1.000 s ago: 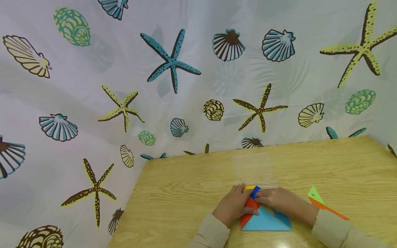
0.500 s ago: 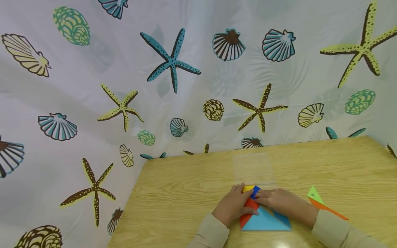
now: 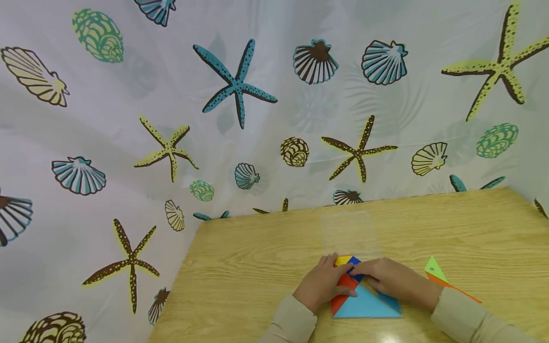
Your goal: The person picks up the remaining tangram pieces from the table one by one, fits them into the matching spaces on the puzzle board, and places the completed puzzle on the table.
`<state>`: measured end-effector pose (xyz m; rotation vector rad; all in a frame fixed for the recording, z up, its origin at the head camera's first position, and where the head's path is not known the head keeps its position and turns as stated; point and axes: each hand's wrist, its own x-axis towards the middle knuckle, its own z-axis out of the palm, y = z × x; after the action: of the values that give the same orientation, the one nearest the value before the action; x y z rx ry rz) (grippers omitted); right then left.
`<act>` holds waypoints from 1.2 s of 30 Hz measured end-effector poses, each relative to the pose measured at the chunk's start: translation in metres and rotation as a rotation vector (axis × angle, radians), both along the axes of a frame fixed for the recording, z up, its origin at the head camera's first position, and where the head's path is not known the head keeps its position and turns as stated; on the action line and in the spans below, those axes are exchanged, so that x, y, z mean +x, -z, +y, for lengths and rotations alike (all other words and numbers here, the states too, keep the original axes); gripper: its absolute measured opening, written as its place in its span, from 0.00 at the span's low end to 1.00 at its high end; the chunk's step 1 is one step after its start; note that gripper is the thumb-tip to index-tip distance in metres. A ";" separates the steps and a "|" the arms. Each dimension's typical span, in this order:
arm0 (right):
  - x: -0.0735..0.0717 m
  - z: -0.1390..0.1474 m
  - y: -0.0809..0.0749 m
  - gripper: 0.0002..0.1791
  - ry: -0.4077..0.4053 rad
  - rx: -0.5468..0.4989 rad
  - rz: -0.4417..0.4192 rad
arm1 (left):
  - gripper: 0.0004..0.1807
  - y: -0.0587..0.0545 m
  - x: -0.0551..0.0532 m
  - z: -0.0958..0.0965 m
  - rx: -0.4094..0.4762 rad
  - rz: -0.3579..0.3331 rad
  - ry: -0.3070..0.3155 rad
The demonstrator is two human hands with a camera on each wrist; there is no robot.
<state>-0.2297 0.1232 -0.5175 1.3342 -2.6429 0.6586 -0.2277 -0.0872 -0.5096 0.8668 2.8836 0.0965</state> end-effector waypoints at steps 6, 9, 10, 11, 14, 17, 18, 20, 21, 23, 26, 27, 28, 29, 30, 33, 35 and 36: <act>0.005 0.003 0.001 0.16 0.025 -0.035 -0.082 | 0.37 0.002 0.000 0.003 0.017 -0.006 0.004; 0.009 0.005 0.001 0.17 0.036 -0.038 -0.103 | 0.37 0.003 0.000 0.003 0.020 0.002 0.007; 0.011 0.006 0.001 0.18 0.043 -0.037 -0.109 | 0.38 0.003 0.000 0.003 0.017 0.004 0.006; 0.012 0.007 0.002 0.19 0.049 -0.039 -0.112 | 0.38 0.003 0.000 0.003 0.014 0.005 0.005; 0.017 0.014 0.002 0.21 0.073 -0.096 -0.142 | 0.38 0.003 0.001 0.004 0.005 -0.005 -0.004; 0.022 0.024 0.000 0.21 0.082 -0.248 -0.297 | 0.38 0.003 0.001 0.004 0.008 -0.028 -0.019; 0.023 0.029 -0.001 0.20 0.088 -0.303 -0.351 | 0.38 0.004 0.001 0.004 0.008 -0.033 -0.023; 0.025 0.037 -0.004 0.18 0.102 -0.406 -0.440 | 0.38 0.004 0.001 0.004 0.011 -0.042 -0.034; 0.026 0.041 -0.005 0.18 0.108 -0.444 -0.469 | 0.38 0.004 0.001 0.003 0.012 -0.046 -0.038; 0.027 0.049 -0.007 0.19 0.138 -0.468 -0.457 | 0.38 0.004 0.000 0.003 0.013 -0.048 -0.044; 0.031 0.059 -0.008 0.22 0.163 -0.480 -0.403 | 0.37 0.004 0.000 0.002 0.014 -0.050 -0.050; 0.033 0.062 -0.009 0.24 0.173 -0.477 -0.385 | 0.37 0.004 0.000 0.002 0.014 -0.049 -0.049; 0.035 0.064 -0.009 0.24 0.182 -0.477 -0.373 | 0.37 0.003 0.001 0.002 0.015 -0.048 -0.049; 0.037 0.067 -0.010 0.25 0.186 -0.484 -0.365 | 0.37 0.003 0.001 0.002 0.015 -0.047 -0.047; 0.039 0.070 -0.011 0.24 0.187 -0.494 -0.359 | 0.37 0.002 0.001 0.002 0.017 -0.048 -0.047; 0.043 0.079 -0.013 0.23 0.201 -0.518 -0.346 | 0.37 0.002 0.002 0.002 0.020 -0.048 -0.046; 0.044 0.085 -0.013 0.23 0.225 -0.516 -0.319 | 0.37 0.002 0.002 0.002 0.021 -0.048 -0.045; 0.045 0.089 -0.013 0.23 0.248 -0.502 -0.304 | 0.37 0.002 0.002 0.002 0.023 -0.049 -0.047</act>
<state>-0.1848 0.2121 -0.5046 0.8052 -2.5317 1.4547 -0.2257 -0.0850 -0.5119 0.7898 2.8627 0.1541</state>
